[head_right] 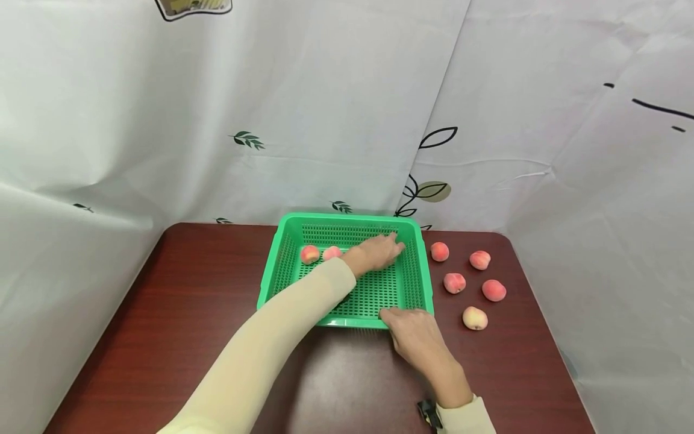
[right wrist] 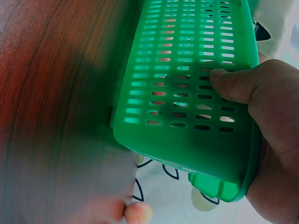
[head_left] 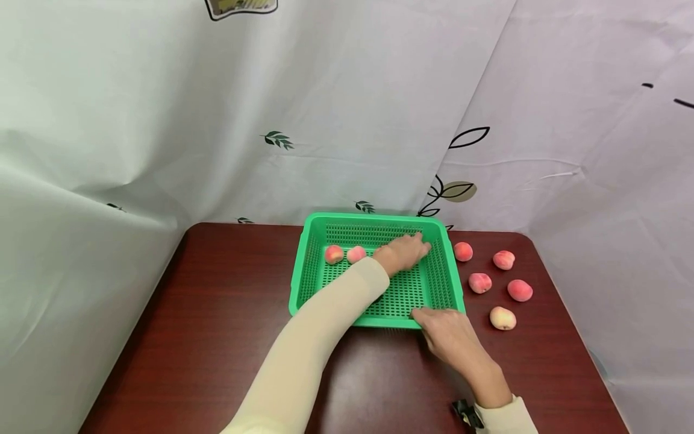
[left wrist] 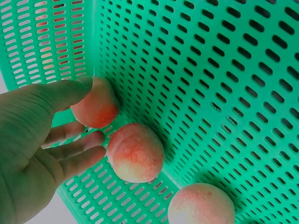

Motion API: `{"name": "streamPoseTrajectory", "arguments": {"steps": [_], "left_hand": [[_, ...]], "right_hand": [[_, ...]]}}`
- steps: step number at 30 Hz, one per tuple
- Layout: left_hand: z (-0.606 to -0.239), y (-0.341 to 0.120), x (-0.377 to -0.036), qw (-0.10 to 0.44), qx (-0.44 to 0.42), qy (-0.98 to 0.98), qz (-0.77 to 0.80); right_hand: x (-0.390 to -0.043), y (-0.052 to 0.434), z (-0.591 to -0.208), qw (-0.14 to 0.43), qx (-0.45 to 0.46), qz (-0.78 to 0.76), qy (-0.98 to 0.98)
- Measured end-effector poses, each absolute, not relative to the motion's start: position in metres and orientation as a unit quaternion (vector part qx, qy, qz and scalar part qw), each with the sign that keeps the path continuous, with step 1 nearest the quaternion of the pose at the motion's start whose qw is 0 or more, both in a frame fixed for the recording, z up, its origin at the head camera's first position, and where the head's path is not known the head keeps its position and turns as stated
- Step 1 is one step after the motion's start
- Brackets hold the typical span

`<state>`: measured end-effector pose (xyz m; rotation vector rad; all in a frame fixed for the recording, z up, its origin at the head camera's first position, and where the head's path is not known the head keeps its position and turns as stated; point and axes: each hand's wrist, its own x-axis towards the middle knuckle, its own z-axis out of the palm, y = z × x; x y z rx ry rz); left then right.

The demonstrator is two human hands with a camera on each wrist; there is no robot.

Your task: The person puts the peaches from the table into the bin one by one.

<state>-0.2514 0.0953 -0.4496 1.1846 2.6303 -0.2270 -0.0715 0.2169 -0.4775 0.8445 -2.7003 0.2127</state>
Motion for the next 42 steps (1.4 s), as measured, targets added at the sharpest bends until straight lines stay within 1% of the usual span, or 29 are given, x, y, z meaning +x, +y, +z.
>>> {"name": "streamPoseTrajectory", "arguments": {"steps": [4,10,17,19,25,32,36,42], "left_hand": [[-0.448,0.094,-0.254,0.125,0.402,0.905,-0.060],[-0.442,0.086,-0.257,0.110,0.412,0.904,-0.046],[-0.418,0.074,-0.254,0.101,0.408,0.906,-0.042],[-0.410,0.068,-0.253,0.090,0.412,0.905,-0.055],[-0.385,0.047,-0.244,0.056,0.418,0.902,-0.088],[-0.361,0.019,-0.229,0.034,0.409,0.909,-0.077],[-0.355,0.002,-0.222,0.020,0.410,0.909,-0.072],[-0.355,-0.020,-0.211,-0.009,0.409,0.910,-0.073]], "right_hand": [[-0.072,0.217,-0.477,0.157,0.296,0.075,-0.939],[-0.072,0.217,-0.478,0.160,0.299,0.077,-0.938],[-0.072,0.217,-0.478,0.161,0.298,0.079,-0.938],[-0.071,0.218,-0.477,0.159,0.298,0.079,-0.938],[-0.071,0.217,-0.477,0.160,0.299,0.077,-0.938],[-0.071,0.216,-0.477,0.158,0.301,0.079,-0.937],[-0.071,0.216,-0.477,0.155,0.299,0.075,-0.939],[-0.071,0.217,-0.477,0.149,0.298,0.072,-0.940]]}}
